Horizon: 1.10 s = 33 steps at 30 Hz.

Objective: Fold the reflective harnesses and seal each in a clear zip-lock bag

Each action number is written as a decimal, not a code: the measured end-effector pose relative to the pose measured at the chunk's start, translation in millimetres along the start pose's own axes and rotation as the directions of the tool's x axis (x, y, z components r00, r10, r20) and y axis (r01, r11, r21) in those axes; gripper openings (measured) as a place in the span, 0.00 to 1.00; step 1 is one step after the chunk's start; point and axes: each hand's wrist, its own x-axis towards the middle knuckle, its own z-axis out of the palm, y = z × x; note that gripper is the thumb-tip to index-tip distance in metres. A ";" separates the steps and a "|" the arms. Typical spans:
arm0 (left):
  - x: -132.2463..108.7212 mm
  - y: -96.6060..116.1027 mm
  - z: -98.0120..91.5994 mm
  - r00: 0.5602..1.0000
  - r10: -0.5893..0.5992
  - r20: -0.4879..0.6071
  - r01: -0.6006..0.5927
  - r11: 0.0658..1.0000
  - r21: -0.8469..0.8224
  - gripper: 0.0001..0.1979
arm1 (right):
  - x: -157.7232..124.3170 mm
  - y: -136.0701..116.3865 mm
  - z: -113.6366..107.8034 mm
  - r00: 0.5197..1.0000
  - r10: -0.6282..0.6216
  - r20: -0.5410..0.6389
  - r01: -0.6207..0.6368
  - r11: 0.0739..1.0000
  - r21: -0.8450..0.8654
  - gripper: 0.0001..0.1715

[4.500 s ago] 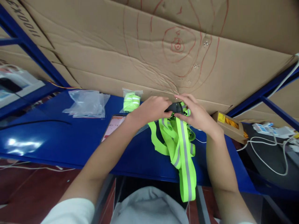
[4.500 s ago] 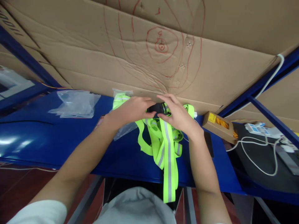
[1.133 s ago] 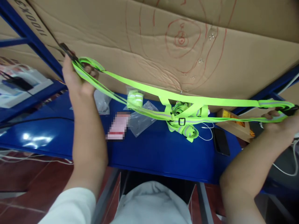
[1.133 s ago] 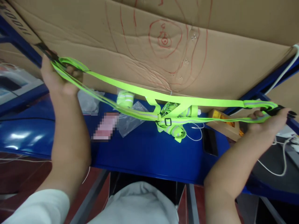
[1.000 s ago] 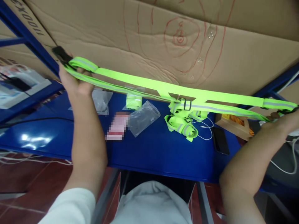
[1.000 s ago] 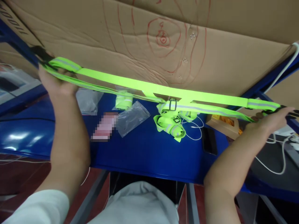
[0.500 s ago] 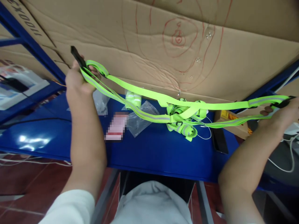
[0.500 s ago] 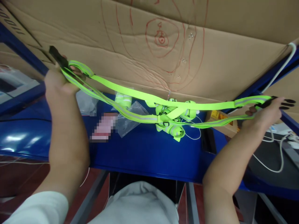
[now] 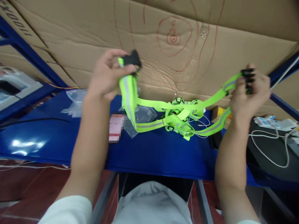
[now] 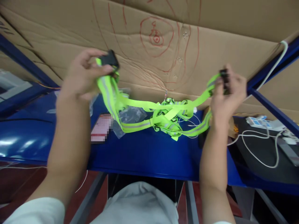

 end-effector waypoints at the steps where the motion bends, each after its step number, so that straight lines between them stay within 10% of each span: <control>1: -8.5 -0.2 19.7 0.999 -0.005 0.053 0.005 1.000 0.004 0.33 | -8.8 -24.0 3.2 0.997 -0.072 0.033 0.072 0.997 -0.003 0.21; 7: -41.2 -14.6 82.1 0.927 -0.133 0.350 0.121 0.991 0.055 0.30 | -57.6 -108.5 25.5 0.932 -0.129 0.338 0.150 0.988 -0.036 0.32; 33: -45.7 -27.0 89.0 0.949 -0.113 0.294 0.103 0.993 0.049 0.25 | -71.0 -112.9 41.7 0.948 -0.005 0.318 0.044 0.993 -0.114 0.34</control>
